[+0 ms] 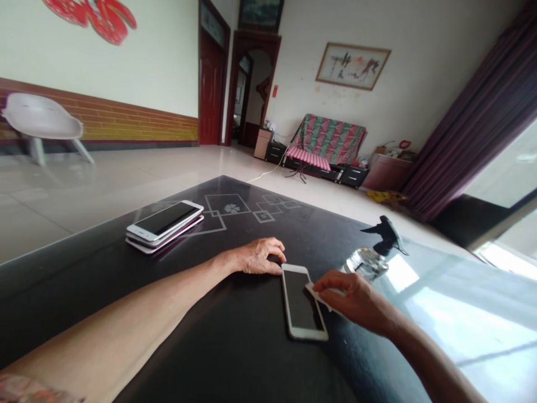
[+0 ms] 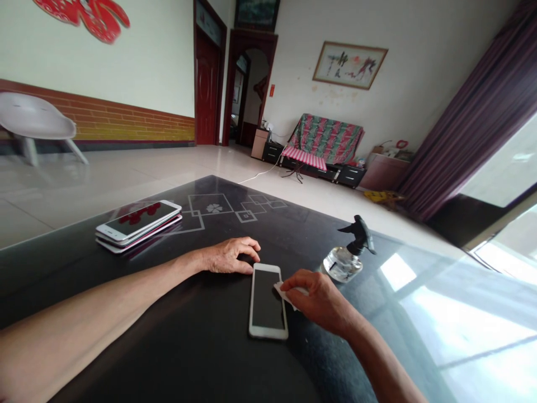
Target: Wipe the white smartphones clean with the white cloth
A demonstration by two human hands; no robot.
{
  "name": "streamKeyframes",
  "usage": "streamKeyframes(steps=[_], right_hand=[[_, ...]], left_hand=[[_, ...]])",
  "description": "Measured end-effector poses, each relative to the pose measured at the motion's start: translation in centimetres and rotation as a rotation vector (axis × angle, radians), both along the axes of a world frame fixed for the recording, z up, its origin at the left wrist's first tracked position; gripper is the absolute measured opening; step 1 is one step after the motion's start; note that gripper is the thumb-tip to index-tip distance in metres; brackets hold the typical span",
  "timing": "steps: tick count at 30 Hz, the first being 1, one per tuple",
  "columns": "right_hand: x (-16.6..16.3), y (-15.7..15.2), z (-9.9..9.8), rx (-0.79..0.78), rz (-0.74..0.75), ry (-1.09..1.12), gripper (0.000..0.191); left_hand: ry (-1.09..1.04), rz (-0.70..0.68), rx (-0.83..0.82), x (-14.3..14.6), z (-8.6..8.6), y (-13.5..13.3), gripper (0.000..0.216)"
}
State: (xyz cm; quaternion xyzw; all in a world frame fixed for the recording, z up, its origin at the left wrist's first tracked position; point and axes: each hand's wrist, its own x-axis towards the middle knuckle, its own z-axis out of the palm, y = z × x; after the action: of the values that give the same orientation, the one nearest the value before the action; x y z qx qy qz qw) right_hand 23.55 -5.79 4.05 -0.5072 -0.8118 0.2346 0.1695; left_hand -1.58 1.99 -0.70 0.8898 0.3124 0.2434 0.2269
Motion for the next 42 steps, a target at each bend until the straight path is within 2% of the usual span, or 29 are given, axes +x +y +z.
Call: streamKeyframes(steps=[3, 6, 8, 12, 20, 24, 27, 31, 35, 38, 42], right_hand=[[-0.1, 0.3, -0.3, 0.075, -0.054, 0.038, 0.025], [-0.3, 0.8, -1.4, 0.232, -0.12, 0.083, 0.024], [-0.6, 1.0, -2.3, 0.284, -0.112, 0.1, 0.021], [-0.9, 1.4, -3.6, 0.345, -0.044, 0.112, 0.016], [-1.6, 3.1, -4.9, 0.483, -0.073, 0.182, 0.016], [-1.6, 3.3, -4.9, 0.497, -0.057, 0.178, 0.016], [-1.3, 2.7, -4.2, 0.445, -0.024, 0.142, 0.015], [-0.8, 1.5, -2.0, 0.272, 0.026, 0.047, 0.014], [-0.2, 0.7, -0.3, 0.098, 0.18, -0.038, 0.017], [-0.3, 1.0, -0.9, 0.183, 0.118, 0.006, 0.017], [-1.2, 2.3, -3.3, 0.403, -0.014, 0.097, 0.017]], left_hand=[[-0.006, 0.01, 0.028, 0.1, -0.1, -0.1, 0.019], [0.016, -0.024, 0.03, -0.1, 0.0, -0.2, 0.032], [0.028, -0.053, 0.008, -0.2, 0.1, -0.2, 0.039], [0.021, -0.043, -0.063, -0.2, 0.1, -0.1, 0.039], [-0.002, -0.039, -0.11, -0.2, -0.1, 0.1, 0.043], [-0.021, -0.033, -0.147, -0.2, -0.1, 0.0, 0.046], [-0.016, -0.027, -0.158, -0.2, 0.0, -0.1, 0.045], [0.01, -0.023, -0.124, -0.1, 0.3, -0.3, 0.041], [0.052, -0.03, -0.09, 0.0, 0.5, -0.4, 0.037], [0.053, -0.033, -0.089, -0.1, 0.6, -0.4, 0.038], [0.037, -0.041, -0.099, -0.1, 0.3, -0.2, 0.042]])
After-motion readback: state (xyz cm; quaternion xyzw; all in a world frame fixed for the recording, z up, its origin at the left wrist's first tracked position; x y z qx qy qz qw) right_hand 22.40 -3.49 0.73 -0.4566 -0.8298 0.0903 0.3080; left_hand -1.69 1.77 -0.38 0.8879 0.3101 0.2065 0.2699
